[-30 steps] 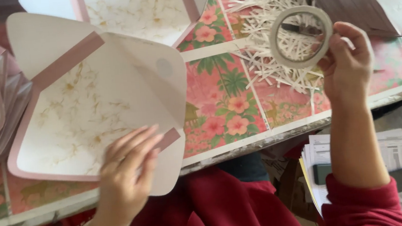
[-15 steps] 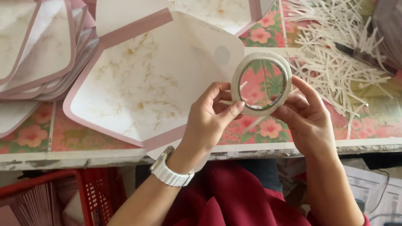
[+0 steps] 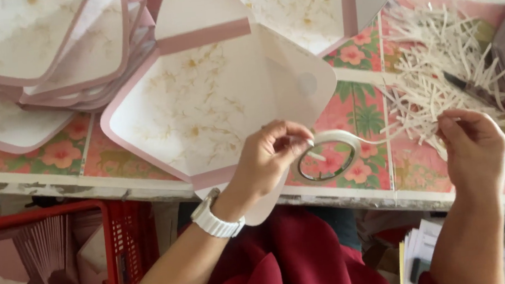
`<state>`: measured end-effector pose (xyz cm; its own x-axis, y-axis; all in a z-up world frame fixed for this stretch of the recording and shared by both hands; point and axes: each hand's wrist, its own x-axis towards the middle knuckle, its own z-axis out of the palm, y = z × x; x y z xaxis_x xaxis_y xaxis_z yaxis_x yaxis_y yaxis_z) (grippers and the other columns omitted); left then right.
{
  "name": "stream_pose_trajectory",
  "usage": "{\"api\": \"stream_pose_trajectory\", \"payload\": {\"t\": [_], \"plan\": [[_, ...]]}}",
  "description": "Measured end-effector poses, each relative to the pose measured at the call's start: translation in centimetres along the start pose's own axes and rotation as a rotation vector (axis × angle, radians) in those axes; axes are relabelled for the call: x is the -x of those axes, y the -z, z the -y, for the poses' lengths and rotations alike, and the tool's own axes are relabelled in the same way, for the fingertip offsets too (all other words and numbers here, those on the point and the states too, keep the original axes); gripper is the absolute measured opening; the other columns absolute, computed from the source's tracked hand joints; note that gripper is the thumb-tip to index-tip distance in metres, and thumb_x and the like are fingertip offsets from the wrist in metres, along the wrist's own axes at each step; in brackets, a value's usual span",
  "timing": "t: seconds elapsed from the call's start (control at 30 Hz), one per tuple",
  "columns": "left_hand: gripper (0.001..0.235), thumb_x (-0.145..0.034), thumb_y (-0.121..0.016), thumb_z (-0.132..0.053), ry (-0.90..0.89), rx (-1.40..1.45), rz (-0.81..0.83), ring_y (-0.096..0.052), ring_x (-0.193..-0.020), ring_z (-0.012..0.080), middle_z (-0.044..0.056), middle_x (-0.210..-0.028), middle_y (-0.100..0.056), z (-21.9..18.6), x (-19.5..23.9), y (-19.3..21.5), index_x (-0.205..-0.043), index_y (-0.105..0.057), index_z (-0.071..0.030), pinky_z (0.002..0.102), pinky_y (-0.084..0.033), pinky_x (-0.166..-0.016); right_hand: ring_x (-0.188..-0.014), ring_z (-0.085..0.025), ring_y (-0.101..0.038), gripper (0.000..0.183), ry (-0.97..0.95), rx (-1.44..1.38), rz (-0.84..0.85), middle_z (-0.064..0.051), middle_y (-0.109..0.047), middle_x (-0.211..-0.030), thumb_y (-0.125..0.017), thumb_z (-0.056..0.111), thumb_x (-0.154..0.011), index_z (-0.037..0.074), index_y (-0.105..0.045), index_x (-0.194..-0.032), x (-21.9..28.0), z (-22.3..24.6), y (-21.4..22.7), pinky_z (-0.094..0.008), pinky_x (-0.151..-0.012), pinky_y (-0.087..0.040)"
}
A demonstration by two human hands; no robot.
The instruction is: Assembling decorative invitations by folding paper and applying adhesive tape.
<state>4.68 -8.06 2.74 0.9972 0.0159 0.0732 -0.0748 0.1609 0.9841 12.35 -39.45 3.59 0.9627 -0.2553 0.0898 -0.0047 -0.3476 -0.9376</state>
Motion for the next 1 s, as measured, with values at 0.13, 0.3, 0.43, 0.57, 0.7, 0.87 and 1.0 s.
{"api": "stream_pose_trajectory", "payload": {"t": [0.13, 0.3, 0.43, 0.57, 0.7, 0.87, 1.0], "plan": [[0.019, -0.089, -0.063, -0.012, 0.042, -0.039, 0.004, -0.056, -0.072, 0.0051, -0.002, -0.087, -0.063, -0.4, -0.2, 1.2, -0.107, -0.062, -0.015, 0.02, -0.049, -0.071, -0.085, -0.007, -0.063, 0.012, 0.028, -0.06, 0.233, -0.005, -0.064, -0.094, -0.06, -0.003, -0.096, 0.004, -0.063, -0.106, -0.5, -0.2, 1.9, -0.01, -0.08, -0.053], [0.027, -0.091, -0.058, -0.011, 0.02, -0.052, -0.089, -0.058, -0.079, 0.0074, -0.001, -0.087, -0.06, -1.0, 0.1, 1.9, -0.118, -0.06, -0.014, 0.02, -0.049, -0.074, -0.103, -0.01, -0.062, 0.02, 0.312, 0.361, -0.121, -0.004, -0.066, -0.11, -0.064, -0.002, -0.102, 0.008, -0.067, -0.119, -2.6, -0.9, 3.8, -0.02, -0.091, -0.051], [0.03, -0.093, -0.058, -0.011, -0.084, -0.002, -0.138, -0.057, -0.078, 0.0074, 0.0, -0.089, -0.059, -1.0, 0.4, 0.5, -0.122, -0.057, -0.008, 0.02, -0.048, -0.069, -0.113, -0.036, -0.055, 0.023, 0.655, 0.729, -0.144, -0.023, -0.054, -0.121, -0.074, -0.005, -0.096, -0.006, -0.071, -0.119, 0.0, -0.4, 2.0, -0.049, -0.096, -0.044], [0.018, -0.095, -0.056, -0.005, -0.362, -0.042, -0.115, -0.062, -0.078, 0.0139, 0.008, -0.096, -0.057, -1.5, 0.6, -2.7, -0.113, -0.056, -0.006, 0.023, -0.058, -0.069, -0.103, -0.02, -0.059, 0.028, 0.406, 0.553, 0.294, -0.007, -0.064, -0.117, -0.063, 0.016, -0.092, 0.009, -0.062, -0.12, 6.7, 4.4, -3.8, -0.036, -0.092, -0.045], [0.017, -0.096, -0.052, 0.002, -0.467, -0.241, 0.05, -0.062, -0.104, 0.0236, 0.008, -0.104, -0.059, 0.0, 0.3, -5.6, -0.104, -0.061, -0.009, 0.034, -0.052, -0.093, -0.113, -0.023, -0.062, 0.032, 0.644, 0.515, 0.23, -0.007, -0.065, -0.122, -0.066, 0.012, -0.09, 0.007, -0.06, -0.122, 9.0, 2.0, -7.0, -0.035, -0.094, -0.048], [0.028, -0.086, -0.057, 0.005, -0.521, -0.459, 0.21, -0.065, -0.079, 0.0219, 0.01, -0.109, -0.064, -0.3, -3.9, -5.9, -0.109, -0.062, -0.01, 0.034, -0.056, -0.068, -0.099, -0.031, -0.061, 0.026, 0.462, 0.162, 0.055, -0.021, -0.06, -0.112, -0.057, -0.008, -0.093, -0.007, -0.056, -0.118, 7.1, 2.1, -3.7, -0.041, -0.087, -0.053], [0.061, -0.085, -0.051, -0.001, -0.419, -1.162, 0.667, -0.019, -0.134, 0.0561, 0.029, -0.148, -0.022, -0.3, -6.9, -7.2, -0.141, -0.041, -0.022, 0.068, -0.03, -0.097, -0.083, -0.014, -0.053, 0.04, 0.285, 0.061, -0.078, -0.003, -0.056, -0.086, -0.039, -0.002, -0.089, 0.004, -0.058, -0.123, 6.6, 2.7, -1.0, -0.029, -0.076, -0.047]]}}
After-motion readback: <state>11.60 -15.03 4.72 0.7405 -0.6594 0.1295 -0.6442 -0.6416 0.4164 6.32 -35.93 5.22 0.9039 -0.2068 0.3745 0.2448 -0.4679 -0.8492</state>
